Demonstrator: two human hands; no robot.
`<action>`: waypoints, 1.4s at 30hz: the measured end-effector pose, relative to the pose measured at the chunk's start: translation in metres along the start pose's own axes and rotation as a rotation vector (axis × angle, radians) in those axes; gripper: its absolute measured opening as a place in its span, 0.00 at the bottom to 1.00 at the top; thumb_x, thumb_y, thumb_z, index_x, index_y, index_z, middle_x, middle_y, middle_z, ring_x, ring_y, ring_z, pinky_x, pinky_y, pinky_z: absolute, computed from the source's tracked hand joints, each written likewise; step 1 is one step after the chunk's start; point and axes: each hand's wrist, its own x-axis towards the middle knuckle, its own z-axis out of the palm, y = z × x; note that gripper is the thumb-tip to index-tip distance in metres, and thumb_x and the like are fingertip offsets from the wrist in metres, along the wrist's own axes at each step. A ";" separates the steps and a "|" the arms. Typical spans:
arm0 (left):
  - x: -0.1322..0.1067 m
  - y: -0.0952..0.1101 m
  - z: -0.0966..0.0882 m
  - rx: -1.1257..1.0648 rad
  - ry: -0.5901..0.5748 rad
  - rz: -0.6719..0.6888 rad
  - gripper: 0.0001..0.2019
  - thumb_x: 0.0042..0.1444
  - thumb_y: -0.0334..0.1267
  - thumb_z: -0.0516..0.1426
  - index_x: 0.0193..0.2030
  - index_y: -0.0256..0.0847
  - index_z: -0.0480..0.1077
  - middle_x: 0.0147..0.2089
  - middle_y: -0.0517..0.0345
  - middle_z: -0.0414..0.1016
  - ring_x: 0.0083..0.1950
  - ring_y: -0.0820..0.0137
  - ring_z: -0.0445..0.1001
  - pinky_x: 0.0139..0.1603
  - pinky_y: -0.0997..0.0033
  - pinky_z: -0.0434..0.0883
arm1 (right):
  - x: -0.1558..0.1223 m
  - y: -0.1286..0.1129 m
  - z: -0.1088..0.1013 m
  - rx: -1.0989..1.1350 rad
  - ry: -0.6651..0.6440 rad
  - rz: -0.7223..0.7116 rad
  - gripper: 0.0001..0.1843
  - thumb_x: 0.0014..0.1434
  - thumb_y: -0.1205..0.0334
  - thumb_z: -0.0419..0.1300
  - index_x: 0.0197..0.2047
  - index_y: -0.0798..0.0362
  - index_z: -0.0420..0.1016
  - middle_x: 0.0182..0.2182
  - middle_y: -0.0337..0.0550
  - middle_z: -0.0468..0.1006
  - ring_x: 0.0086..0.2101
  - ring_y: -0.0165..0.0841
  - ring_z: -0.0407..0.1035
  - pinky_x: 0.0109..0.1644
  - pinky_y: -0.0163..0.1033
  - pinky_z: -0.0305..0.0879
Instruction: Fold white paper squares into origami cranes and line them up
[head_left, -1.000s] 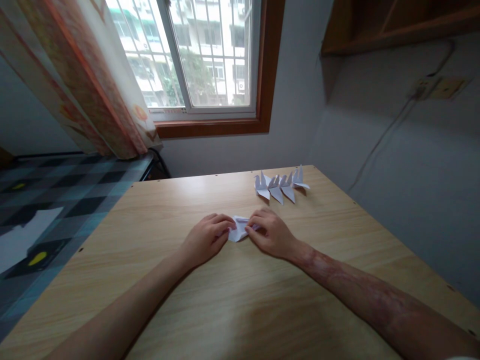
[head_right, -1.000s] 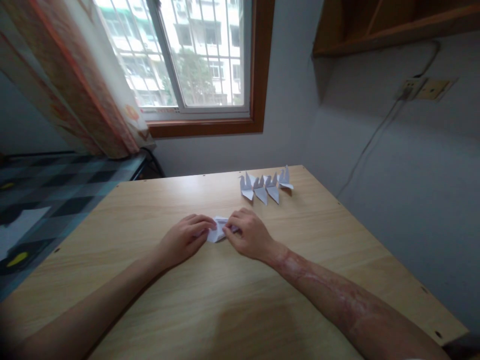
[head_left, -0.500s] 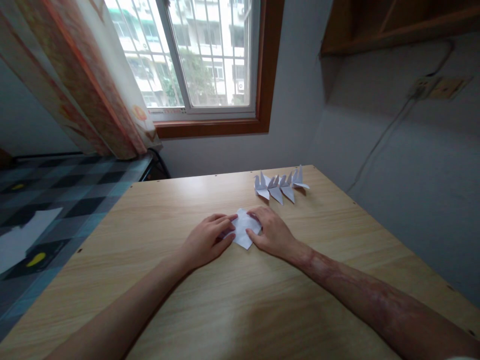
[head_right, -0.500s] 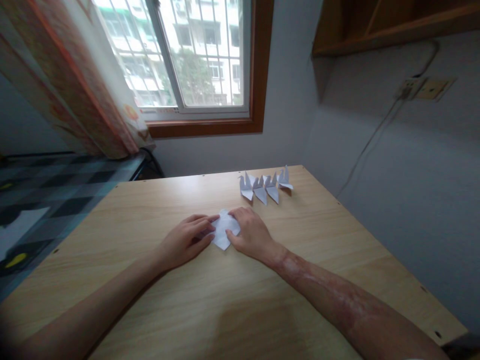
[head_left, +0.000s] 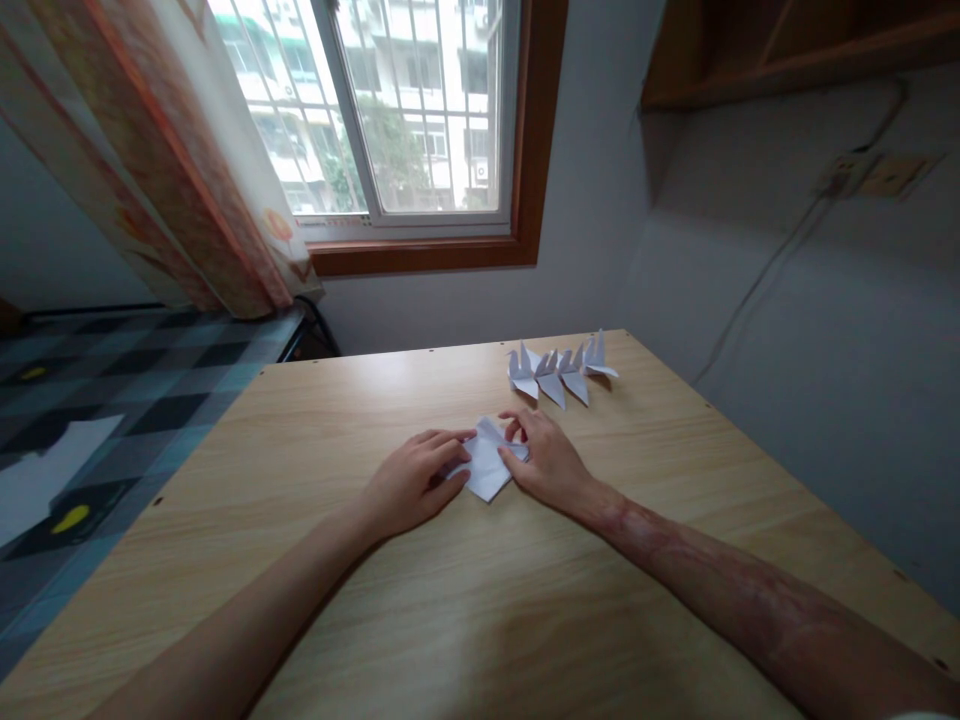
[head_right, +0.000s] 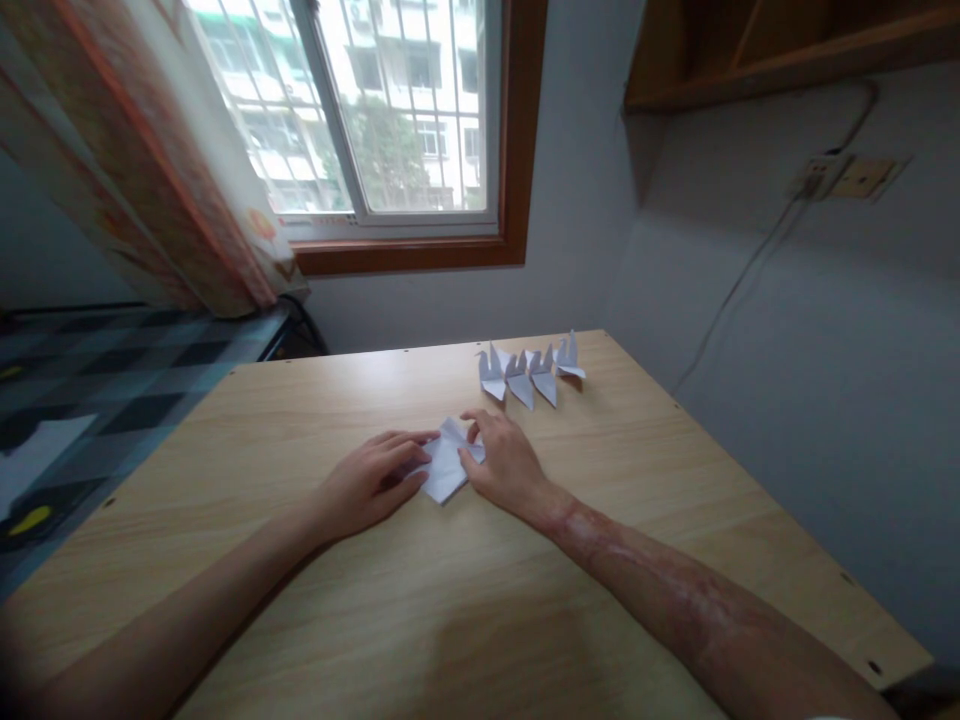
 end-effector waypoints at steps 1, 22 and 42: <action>0.000 0.000 0.000 -0.002 -0.002 0.001 0.06 0.73 0.39 0.59 0.52 0.46 0.76 0.70 0.48 0.80 0.66 0.55 0.80 0.67 0.49 0.77 | 0.001 0.002 0.000 0.021 -0.003 0.018 0.22 0.64 0.71 0.66 0.60 0.52 0.74 0.40 0.44 0.83 0.44 0.43 0.74 0.54 0.49 0.70; 0.000 -0.008 0.006 -0.099 0.099 -0.013 0.11 0.71 0.32 0.57 0.51 0.46 0.81 0.58 0.51 0.87 0.57 0.61 0.84 0.63 0.55 0.79 | -0.005 -0.013 -0.016 0.448 -0.013 -0.046 0.08 0.76 0.58 0.55 0.45 0.50 0.72 0.39 0.43 0.82 0.38 0.37 0.75 0.45 0.41 0.70; 0.000 -0.007 -0.005 -0.317 0.079 -0.185 0.16 0.78 0.46 0.51 0.46 0.43 0.78 0.50 0.52 0.85 0.52 0.59 0.81 0.58 0.61 0.75 | -0.002 -0.019 -0.012 -0.056 -0.327 -0.422 0.18 0.75 0.62 0.62 0.65 0.48 0.78 0.61 0.51 0.80 0.59 0.47 0.74 0.68 0.55 0.71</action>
